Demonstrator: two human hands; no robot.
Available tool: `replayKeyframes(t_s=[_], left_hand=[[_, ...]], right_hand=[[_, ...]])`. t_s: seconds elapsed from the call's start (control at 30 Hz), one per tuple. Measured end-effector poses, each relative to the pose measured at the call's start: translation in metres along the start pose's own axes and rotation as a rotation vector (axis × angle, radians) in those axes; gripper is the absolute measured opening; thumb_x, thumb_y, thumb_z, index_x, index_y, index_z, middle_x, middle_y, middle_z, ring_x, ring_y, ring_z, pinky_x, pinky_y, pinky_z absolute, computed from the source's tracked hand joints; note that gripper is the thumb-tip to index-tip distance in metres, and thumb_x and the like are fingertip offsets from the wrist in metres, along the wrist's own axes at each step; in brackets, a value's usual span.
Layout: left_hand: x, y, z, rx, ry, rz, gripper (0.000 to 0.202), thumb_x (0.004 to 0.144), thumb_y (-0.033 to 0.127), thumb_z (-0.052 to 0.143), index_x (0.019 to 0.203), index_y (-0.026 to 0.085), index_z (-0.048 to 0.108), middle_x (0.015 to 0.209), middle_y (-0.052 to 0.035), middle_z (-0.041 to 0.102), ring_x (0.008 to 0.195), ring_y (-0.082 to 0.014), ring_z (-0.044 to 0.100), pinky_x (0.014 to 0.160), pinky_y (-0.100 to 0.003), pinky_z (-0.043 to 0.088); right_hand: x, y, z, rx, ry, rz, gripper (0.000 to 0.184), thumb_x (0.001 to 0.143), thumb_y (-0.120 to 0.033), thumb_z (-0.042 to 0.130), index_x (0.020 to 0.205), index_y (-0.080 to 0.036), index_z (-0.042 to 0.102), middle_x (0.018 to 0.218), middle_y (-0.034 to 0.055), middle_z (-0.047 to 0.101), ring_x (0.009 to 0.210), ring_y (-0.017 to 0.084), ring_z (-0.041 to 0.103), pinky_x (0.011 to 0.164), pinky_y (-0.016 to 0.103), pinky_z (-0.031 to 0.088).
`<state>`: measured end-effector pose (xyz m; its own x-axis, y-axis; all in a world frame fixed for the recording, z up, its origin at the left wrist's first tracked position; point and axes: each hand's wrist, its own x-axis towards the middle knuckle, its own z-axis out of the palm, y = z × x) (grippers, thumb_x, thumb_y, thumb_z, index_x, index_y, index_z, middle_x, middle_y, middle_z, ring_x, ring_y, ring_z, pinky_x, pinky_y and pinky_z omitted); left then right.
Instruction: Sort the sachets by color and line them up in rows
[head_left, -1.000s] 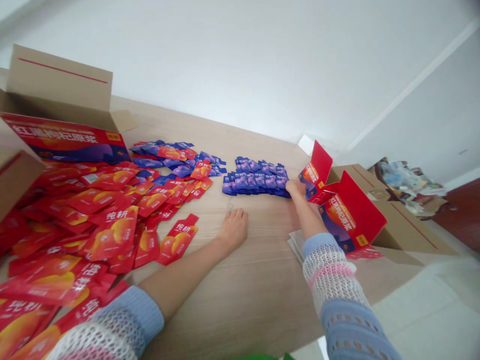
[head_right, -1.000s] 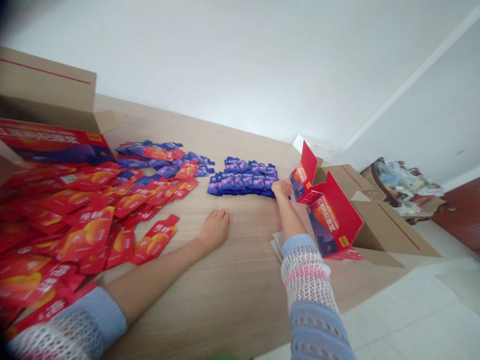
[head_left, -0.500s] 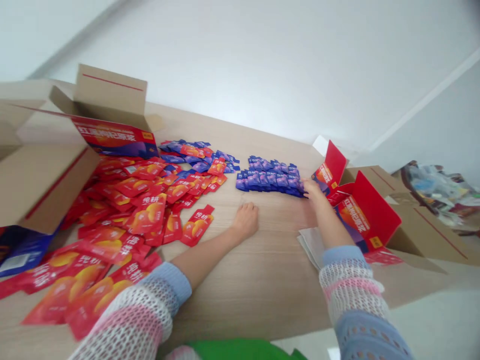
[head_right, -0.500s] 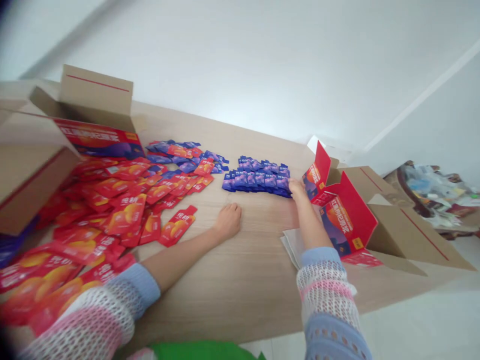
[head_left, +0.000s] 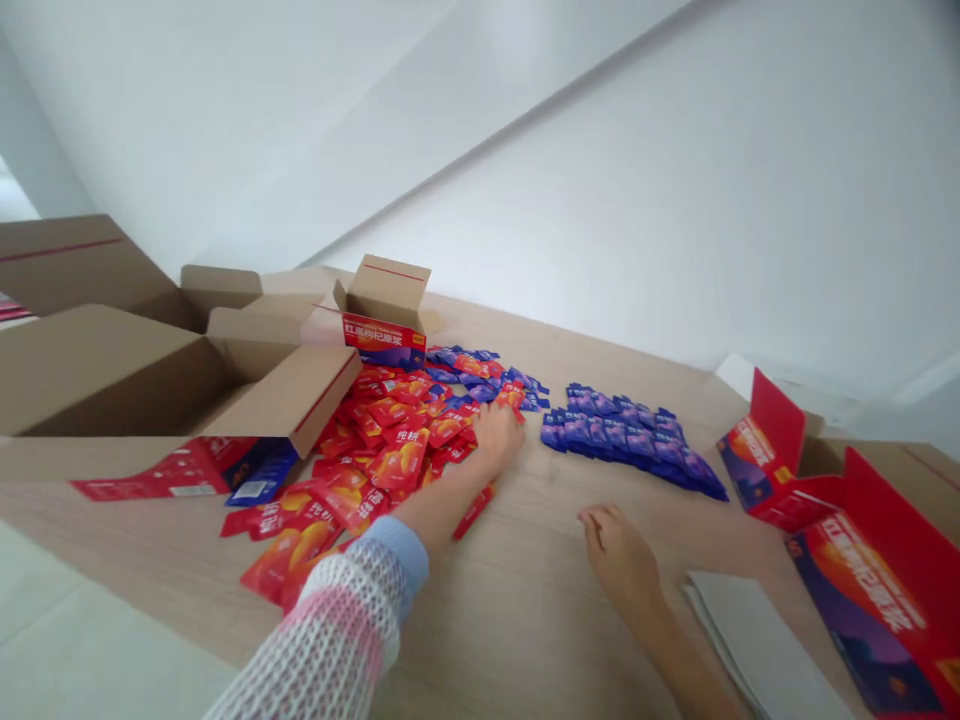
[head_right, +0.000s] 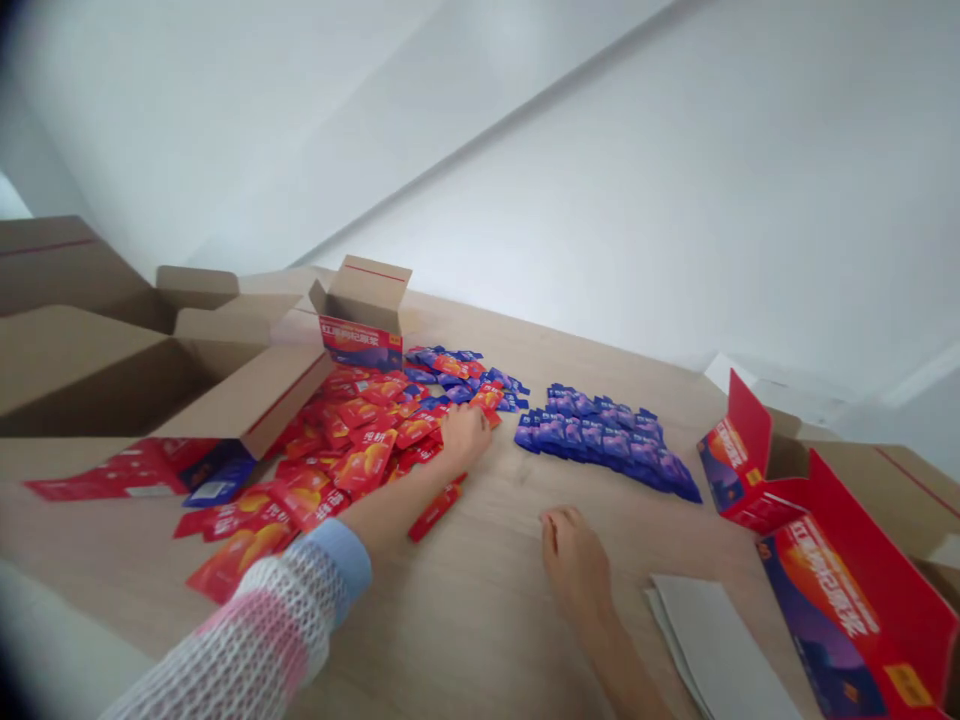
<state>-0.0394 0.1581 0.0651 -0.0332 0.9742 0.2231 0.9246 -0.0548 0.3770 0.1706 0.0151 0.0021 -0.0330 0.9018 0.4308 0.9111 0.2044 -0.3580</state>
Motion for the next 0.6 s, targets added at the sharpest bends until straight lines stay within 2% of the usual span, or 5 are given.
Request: replayKeyframes(t_s=[0.07,0.13,0.23,0.4,0.6], left_hand=[[0.037,-0.021,-0.028,0.064,-0.018,-0.116,0.039,0.096,0.026,0.045,0.124,0.01,0.067,0.129,-0.0224,0.064,0.126,-0.0333,0.056,0.098,-0.041,0.049],[0.068,-0.041,-0.048,0.148,-0.188,-0.038,0.039,0.096,0.027,0.048,0.123,0.008,0.068,0.124,-0.0217,0.068,0.118,-0.0307,0.063,0.095,-0.034,0.05],[0.093,-0.065,-0.06,0.243,-0.311,0.039,0.036,0.093,0.033,0.056,0.116,0.009,0.072,0.117,-0.0188,0.072,0.112,-0.0294,0.066,0.095,-0.03,0.049],[0.113,-0.089,-0.052,0.384,-0.497,0.163,0.034,0.081,0.031,0.069,0.108,0.01,0.075,0.117,-0.0179,0.073,0.113,-0.0314,0.065,0.099,-0.031,0.049],[0.134,-0.093,-0.029,0.407,-0.541,0.197,0.046,0.074,0.033,0.075,0.115,0.011,0.072,0.113,-0.0169,0.073,0.111,-0.0306,0.065,0.101,-0.035,0.049]], right_hand=[[-0.011,-0.028,0.014,0.029,0.038,-0.031,0.038,0.101,-0.031,0.036,0.093,-0.019,0.071,0.098,0.0098,0.072,0.087,0.022,0.067,0.079,0.034,0.048],[-0.018,-0.052,0.027,0.09,0.064,-0.08,0.035,0.102,-0.028,0.037,0.094,-0.019,0.069,0.099,0.0095,0.071,0.088,0.021,0.067,0.081,0.033,0.049],[-0.022,-0.074,0.04,0.139,0.083,-0.182,0.028,0.101,-0.023,0.042,0.097,-0.02,0.069,0.104,0.0079,0.071,0.09,0.02,0.066,0.083,0.033,0.049],[-0.02,-0.071,0.048,0.204,0.051,-0.253,0.022,0.098,-0.018,0.047,0.095,-0.02,0.069,0.103,0.0056,0.07,0.089,0.019,0.066,0.082,0.031,0.05],[-0.013,-0.059,0.044,0.238,0.053,-0.14,0.026,0.1,-0.021,0.045,0.094,-0.02,0.07,0.108,0.0077,0.07,0.095,0.019,0.066,0.085,0.032,0.051]])
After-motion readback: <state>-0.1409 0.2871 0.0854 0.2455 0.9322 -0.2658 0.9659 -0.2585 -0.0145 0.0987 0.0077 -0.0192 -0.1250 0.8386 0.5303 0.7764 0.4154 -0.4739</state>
